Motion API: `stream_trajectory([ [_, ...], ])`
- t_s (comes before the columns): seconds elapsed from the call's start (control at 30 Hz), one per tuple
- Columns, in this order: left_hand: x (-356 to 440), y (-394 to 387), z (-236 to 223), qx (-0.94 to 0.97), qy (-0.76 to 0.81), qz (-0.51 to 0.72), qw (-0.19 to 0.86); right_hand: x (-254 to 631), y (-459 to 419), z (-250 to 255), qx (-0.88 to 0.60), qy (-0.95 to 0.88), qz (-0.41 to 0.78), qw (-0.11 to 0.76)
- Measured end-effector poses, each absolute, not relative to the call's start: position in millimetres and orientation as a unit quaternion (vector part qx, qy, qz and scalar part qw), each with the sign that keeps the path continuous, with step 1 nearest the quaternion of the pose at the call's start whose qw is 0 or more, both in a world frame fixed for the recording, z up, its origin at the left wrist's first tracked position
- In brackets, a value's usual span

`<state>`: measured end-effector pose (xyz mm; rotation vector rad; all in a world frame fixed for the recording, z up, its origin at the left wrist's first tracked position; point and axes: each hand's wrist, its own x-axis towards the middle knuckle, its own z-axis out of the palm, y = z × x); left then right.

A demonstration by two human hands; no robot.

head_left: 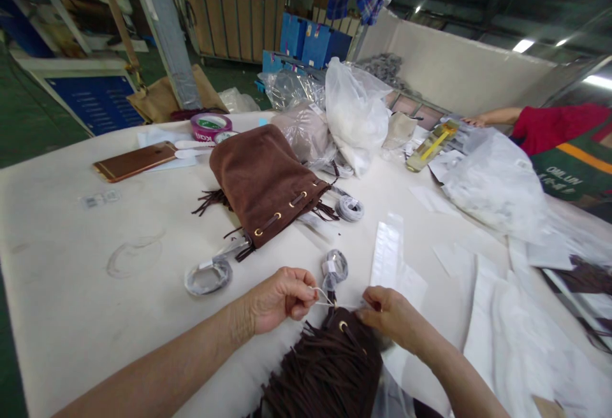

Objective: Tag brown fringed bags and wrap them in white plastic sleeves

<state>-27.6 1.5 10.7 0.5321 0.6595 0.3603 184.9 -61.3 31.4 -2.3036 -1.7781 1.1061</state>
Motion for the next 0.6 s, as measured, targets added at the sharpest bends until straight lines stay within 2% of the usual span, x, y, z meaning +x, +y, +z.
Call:
stream_trajectory([
  [0.1,-28.5,-1.5,9.6,0.27,0.318,0.168,0.893,186.0,-66.5,44.9,-0.755,-0.516,0.39,0.105],
  [0.23,-25.9,-6.4,7.1,0.277,0.313,0.168,0.893,170.7,-78.7,58.1,-0.708,-0.369,0.553,0.238],
  [0.37,-25.0,-13.8,7.5,0.278,0.311,0.162,0.894,142.5,-95.1,53.2,-0.644,-0.273,0.655,0.285],
  [0.6,-26.1,-33.6,10.6,0.273,0.32,0.165,0.892,114.5,-106.8,44.6,-0.655,-0.24,0.641,0.322],
])
